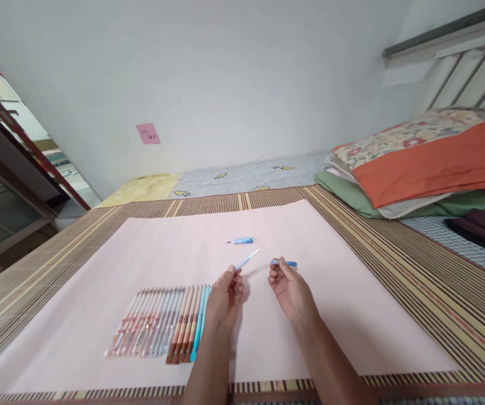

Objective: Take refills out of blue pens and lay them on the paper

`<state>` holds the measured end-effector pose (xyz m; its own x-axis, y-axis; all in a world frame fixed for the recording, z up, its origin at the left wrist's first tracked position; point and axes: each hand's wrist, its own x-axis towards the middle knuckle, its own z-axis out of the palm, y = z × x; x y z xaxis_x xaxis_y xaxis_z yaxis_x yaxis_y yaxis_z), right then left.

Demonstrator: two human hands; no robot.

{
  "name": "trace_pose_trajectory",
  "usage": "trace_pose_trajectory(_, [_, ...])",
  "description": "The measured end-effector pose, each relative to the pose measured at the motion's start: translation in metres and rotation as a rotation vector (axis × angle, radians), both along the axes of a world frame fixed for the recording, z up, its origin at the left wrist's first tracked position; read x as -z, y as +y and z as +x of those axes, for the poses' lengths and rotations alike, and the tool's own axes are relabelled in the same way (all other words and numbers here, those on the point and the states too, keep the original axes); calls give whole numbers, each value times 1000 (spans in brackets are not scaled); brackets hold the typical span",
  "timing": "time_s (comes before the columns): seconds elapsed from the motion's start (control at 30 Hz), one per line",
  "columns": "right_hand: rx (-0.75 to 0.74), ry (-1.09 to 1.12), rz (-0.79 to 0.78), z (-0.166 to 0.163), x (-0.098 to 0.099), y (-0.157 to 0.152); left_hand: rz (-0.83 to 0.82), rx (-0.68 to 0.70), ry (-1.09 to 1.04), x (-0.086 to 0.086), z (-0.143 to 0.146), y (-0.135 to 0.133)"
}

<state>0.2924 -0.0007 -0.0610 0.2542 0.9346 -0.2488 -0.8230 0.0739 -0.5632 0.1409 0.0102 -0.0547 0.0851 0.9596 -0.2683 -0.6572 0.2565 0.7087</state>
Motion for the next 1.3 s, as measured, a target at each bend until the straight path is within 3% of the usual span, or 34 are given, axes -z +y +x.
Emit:
trace_pose_trajectory(0.17, [-162, 103, -15, -24, 3, -4, -68, -21, -178, -2, 1, 0])
trace_pose_trajectory(0.33, [-245, 96, -68, -46, 4, -13, -10, -90, -223, -5, 1, 0])
trace_pose_trajectory(0.57, [-402, -1, -77, -76, 4, -26, 184, -199, 11, -24, 1, -12])
trace_pose_trajectory(0.7, [-469, -141, -61, -82, 7, -27, 246, -202, 11, -32, 0, -15])
trace_pose_trajectory(0.93, [-668, -335, -67, -79, 7, -30, 257, -171, -47, -30, -7, -8])
trace_pose_trajectory(1.13, [-939, -527, 199, -52, -4, -48, 189, -109, -92, -25, -11, -2])
trace_pose_trajectory(1.23, [-902, -539, 254, -36, -10, -49, 181, -74, -103, -21, -8, -2])
trace_pose_trajectory(1.3, [-758, -505, 230, -26, -17, -42, 191, -33, -98, -18, -5, -3])
